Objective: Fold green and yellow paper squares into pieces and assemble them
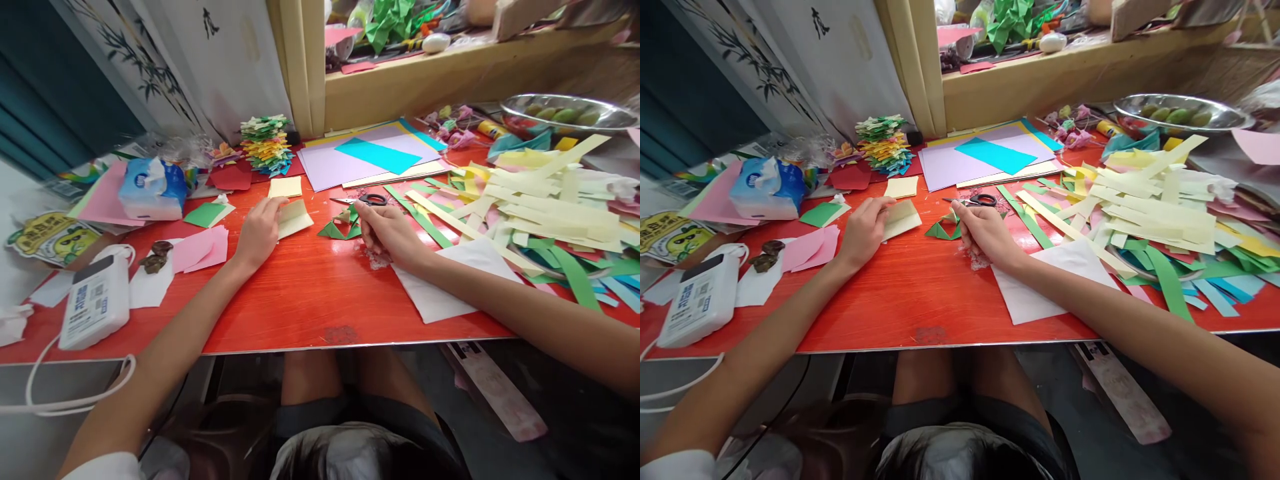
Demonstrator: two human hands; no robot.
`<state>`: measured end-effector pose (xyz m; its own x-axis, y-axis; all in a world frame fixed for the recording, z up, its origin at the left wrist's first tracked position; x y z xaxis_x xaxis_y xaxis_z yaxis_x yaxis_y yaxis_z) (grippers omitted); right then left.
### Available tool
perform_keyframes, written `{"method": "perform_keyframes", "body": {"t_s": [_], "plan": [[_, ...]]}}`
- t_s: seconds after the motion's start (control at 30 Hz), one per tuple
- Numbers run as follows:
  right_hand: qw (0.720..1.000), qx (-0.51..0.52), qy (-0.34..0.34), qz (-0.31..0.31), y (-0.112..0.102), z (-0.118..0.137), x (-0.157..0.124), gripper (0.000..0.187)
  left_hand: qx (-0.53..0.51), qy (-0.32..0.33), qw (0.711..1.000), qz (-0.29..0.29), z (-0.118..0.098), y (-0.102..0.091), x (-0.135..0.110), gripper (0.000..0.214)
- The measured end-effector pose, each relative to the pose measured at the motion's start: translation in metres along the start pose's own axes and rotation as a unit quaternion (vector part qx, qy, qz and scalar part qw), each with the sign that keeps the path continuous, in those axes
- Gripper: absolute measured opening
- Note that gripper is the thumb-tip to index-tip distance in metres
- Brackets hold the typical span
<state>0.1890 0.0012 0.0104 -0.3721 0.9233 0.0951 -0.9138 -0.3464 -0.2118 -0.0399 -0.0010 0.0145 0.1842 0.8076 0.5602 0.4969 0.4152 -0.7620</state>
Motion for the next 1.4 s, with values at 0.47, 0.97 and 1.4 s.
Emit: {"method": "perform_keyframes", "body": {"t_s": [0.47, 0.97, 1.4], "plan": [[0.998, -0.036, -0.005, 0.057, 0.008, 0.003, -0.006, 0.049, 0.080, 0.038, 0.987, 0.137, -0.002, 0.012, -0.002, 0.036], [0.992, -0.091, -0.028, 0.082, 0.011, 0.005, -0.007, 0.044, 0.034, -0.061, 0.990, 0.123, 0.002, 0.010, -0.001, 0.052], [0.992, -0.089, -0.032, 0.088, 0.012, 0.004, -0.007, 0.044, -0.005, -0.062, 0.993, 0.099, 0.001, 0.006, 0.003, 0.033]]}}
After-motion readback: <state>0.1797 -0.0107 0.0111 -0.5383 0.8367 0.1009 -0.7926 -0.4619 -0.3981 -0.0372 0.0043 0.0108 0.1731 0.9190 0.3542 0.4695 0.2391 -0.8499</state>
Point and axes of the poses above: each hand's wrist, its own x-axis towards the middle knuckle, its own y-axis out of the palm, z = x × y, the point moved 2 cm from there along x, towards the middle knuckle, and after that the axes turned 5 degrees about -x, right-handed, at the moved point
